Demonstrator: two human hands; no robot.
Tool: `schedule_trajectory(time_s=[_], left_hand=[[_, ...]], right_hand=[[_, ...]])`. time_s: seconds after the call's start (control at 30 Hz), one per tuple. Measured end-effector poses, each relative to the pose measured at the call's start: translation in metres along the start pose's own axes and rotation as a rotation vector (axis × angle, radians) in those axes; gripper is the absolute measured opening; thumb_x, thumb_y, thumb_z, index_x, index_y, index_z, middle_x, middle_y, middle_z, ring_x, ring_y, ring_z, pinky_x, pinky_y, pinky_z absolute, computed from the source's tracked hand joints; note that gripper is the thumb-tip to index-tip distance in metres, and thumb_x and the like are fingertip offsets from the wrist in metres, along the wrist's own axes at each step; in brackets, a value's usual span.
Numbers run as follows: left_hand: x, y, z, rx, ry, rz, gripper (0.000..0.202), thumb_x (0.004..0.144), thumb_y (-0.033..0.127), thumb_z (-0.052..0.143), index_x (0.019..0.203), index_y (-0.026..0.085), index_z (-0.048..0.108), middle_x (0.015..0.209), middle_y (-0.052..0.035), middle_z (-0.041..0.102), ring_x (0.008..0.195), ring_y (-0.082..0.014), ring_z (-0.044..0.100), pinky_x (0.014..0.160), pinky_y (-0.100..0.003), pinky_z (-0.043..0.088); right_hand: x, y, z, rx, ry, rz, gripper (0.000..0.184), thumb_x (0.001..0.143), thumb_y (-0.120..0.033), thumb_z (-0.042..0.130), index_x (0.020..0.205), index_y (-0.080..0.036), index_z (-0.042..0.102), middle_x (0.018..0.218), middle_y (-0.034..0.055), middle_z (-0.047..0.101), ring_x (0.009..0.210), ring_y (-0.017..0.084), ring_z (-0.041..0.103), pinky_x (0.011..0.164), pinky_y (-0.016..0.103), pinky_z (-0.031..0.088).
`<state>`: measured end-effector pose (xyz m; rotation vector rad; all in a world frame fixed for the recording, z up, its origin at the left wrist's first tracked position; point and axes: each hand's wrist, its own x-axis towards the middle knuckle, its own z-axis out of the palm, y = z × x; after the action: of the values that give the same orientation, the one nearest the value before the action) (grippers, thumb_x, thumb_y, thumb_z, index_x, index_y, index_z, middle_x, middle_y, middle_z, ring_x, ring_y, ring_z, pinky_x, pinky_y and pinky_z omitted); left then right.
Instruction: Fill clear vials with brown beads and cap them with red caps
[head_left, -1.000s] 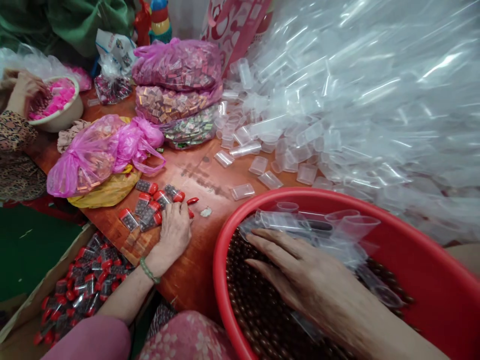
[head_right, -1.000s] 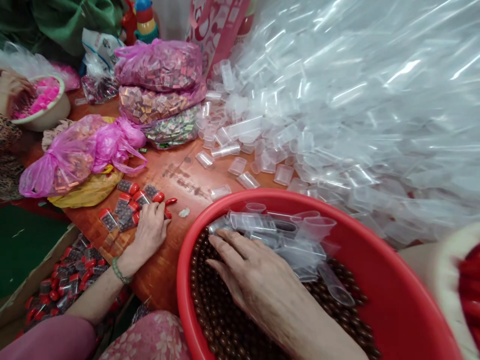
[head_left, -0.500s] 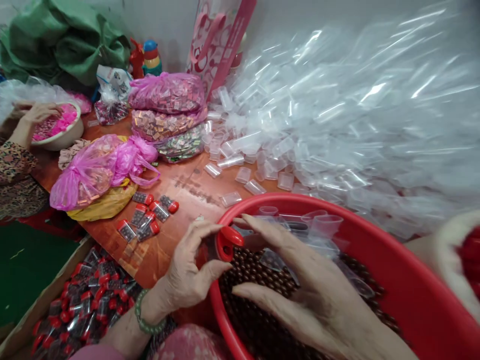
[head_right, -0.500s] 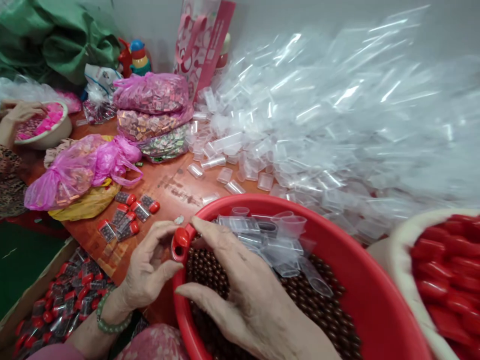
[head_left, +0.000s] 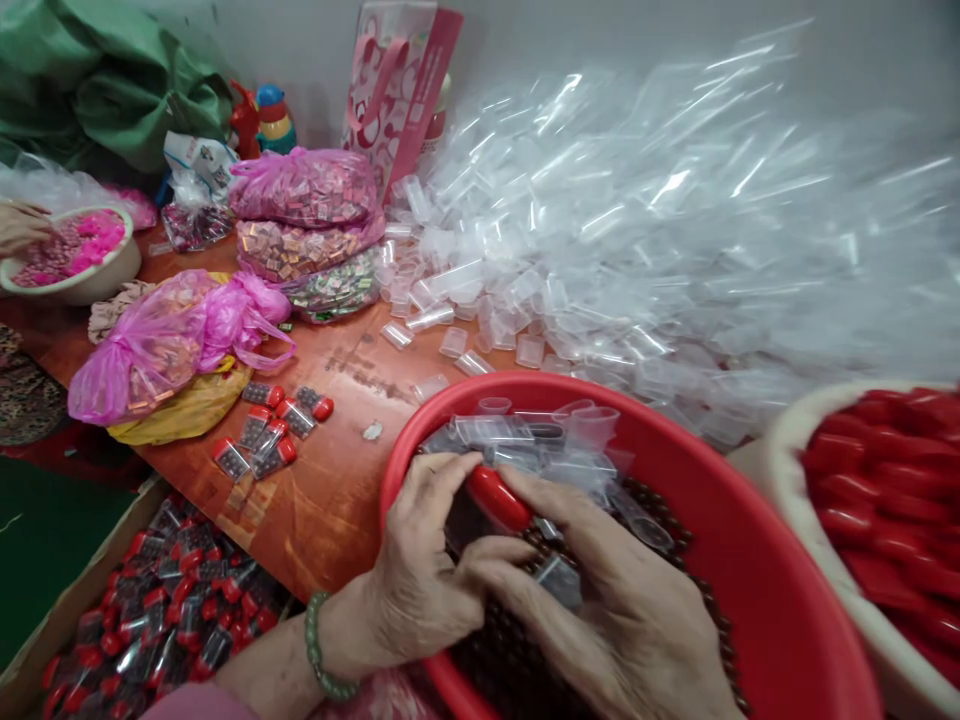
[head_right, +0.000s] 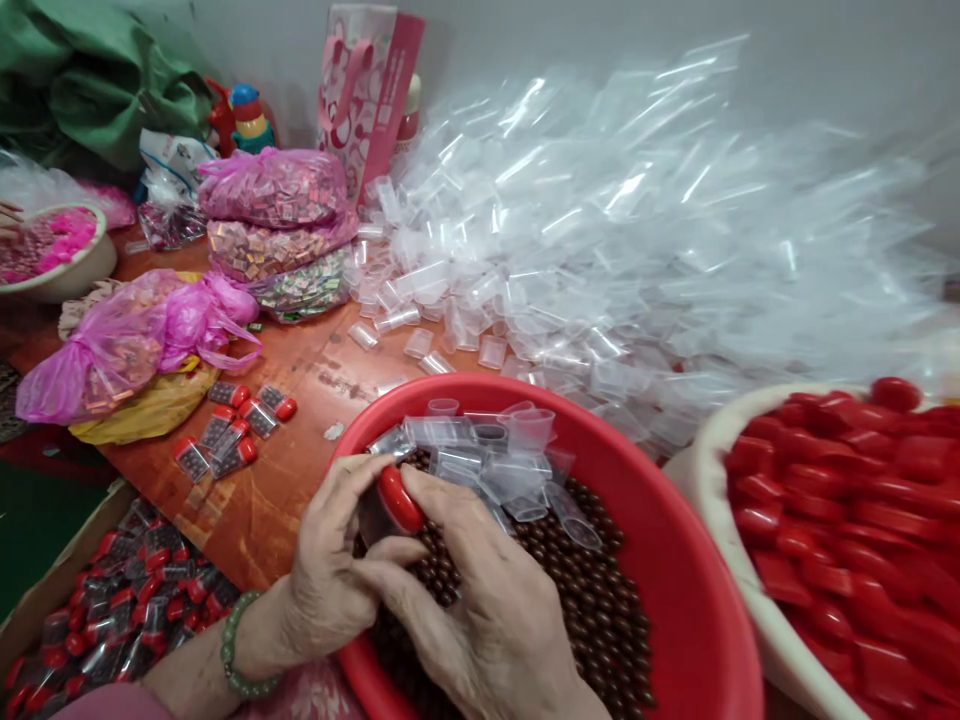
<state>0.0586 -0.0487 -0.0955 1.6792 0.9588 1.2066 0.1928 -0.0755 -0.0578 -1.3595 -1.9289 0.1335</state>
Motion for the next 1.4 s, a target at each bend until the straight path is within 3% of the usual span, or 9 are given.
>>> schedule_trajectory(time_s=[0.13, 0.23, 0.33, 0.43, 0.5, 0.6, 0.7, 0.97, 1.4], left_hand=[[0.002, 0.004, 0.013, 0.169, -0.041, 0.129, 0.053, 0.086, 0.015, 0.052, 0.138, 0.013, 0.043, 0.119, -0.0163, 0.057, 0.112, -0.0253, 0.058, 0.099, -0.04, 0.05], [0.004, 0.01, 0.015, 0.159, -0.112, 0.113, 0.062, 0.082, 0.016, 0.057, 0.14, 0.008, 0.039, 0.122, -0.0182, 0.057, 0.115, -0.0264, 0.056, 0.102, -0.04, 0.048], [0.003, 0.017, 0.014, 0.056, -0.201, -0.085, 0.064, 0.076, 0.026, 0.068, 0.133, 0.009, 0.047, 0.118, -0.0167, 0.061, 0.11, -0.0272, 0.059, 0.101, -0.041, 0.048], [0.0, 0.022, 0.012, -0.225, -0.383, -0.453, 0.035, 0.083, 0.038, 0.063, 0.107, 0.012, 0.06, 0.085, -0.0067, 0.066, 0.078, -0.0181, 0.064, 0.075, -0.032, 0.055], [-0.004, 0.023, 0.012, -0.455, -0.443, -0.651, 0.039, 0.082, 0.048, 0.063, 0.096, 0.012, 0.059, 0.072, -0.0018, 0.06, 0.062, -0.0114, 0.058, 0.06, -0.023, 0.05], [-0.007, 0.025, 0.015, -0.682, -0.438, -0.755, 0.048, 0.073, 0.051, 0.074, 0.092, 0.011, 0.058, 0.076, -0.0031, 0.062, 0.065, -0.0101, 0.06, 0.062, -0.02, 0.049], [-0.008, 0.029, 0.019, -0.809, -0.434, -0.828, 0.048, 0.071, 0.047, 0.077, 0.096, 0.011, 0.058, 0.075, -0.0037, 0.065, 0.065, -0.0123, 0.063, 0.066, -0.024, 0.052], [-0.012, 0.045, 0.037, -0.805, -0.306, -0.75, 0.037, 0.072, 0.04, 0.077, 0.09, 0.01, 0.062, 0.075, -0.0014, 0.064, 0.068, -0.0089, 0.057, 0.07, -0.021, 0.048], [-0.008, 0.038, 0.037, -0.792, -0.513, -0.752, 0.051, 0.067, 0.056, 0.076, 0.085, 0.011, 0.059, 0.072, -0.0024, 0.06, 0.066, -0.0101, 0.056, 0.067, -0.022, 0.044]], right_hand=[[-0.005, 0.002, -0.002, 0.1, 0.169, 0.199, 0.015, 0.089, -0.023, 0.061, 0.103, -0.021, 0.061, 0.089, 0.0039, 0.071, 0.077, 0.016, 0.07, 0.071, 0.025, 0.06], [-0.011, 0.011, -0.005, 0.208, 0.19, 0.304, 0.016, 0.087, -0.021, 0.063, 0.103, -0.023, 0.065, 0.092, 0.0012, 0.073, 0.078, 0.015, 0.071, 0.073, 0.025, 0.06], [-0.018, 0.019, -0.01, 0.295, 0.178, 0.338, 0.019, 0.087, -0.022, 0.065, 0.106, -0.024, 0.067, 0.095, 0.0006, 0.074, 0.08, 0.016, 0.072, 0.073, 0.025, 0.06], [-0.026, 0.022, -0.018, 0.31, 0.12, 0.286, 0.021, 0.09, -0.023, 0.061, 0.11, -0.024, 0.064, 0.1, 0.0027, 0.073, 0.086, 0.017, 0.072, 0.075, 0.026, 0.06], [-0.031, 0.022, -0.023, 0.25, 0.03, 0.199, 0.027, 0.09, -0.03, 0.062, 0.116, -0.023, 0.059, 0.107, 0.007, 0.07, 0.094, 0.019, 0.07, 0.077, 0.028, 0.059], [-0.039, 0.02, -0.029, 0.084, -0.092, 0.079, 0.057, 0.082, -0.049, 0.067, 0.127, -0.019, 0.048, 0.117, 0.0147, 0.064, 0.106, 0.026, 0.065, 0.083, 0.036, 0.058], [-0.045, 0.019, -0.029, -0.091, -0.099, 0.017, 0.067, 0.081, -0.049, 0.066, 0.133, -0.015, 0.04, 0.118, 0.0191, 0.061, 0.108, 0.03, 0.062, 0.084, 0.043, 0.056], [-0.047, 0.021, -0.031, -0.425, 0.007, -0.185, 0.051, 0.085, -0.037, 0.049, 0.121, -0.002, 0.046, 0.096, 0.0223, 0.063, 0.088, 0.031, 0.06, 0.074, 0.044, 0.049], [-0.056, 0.031, -0.034, -0.224, 0.029, -0.1, 0.051, 0.083, -0.037, 0.057, 0.126, -0.014, 0.044, 0.094, 0.0132, 0.063, 0.082, 0.026, 0.063, 0.069, 0.039, 0.053]])
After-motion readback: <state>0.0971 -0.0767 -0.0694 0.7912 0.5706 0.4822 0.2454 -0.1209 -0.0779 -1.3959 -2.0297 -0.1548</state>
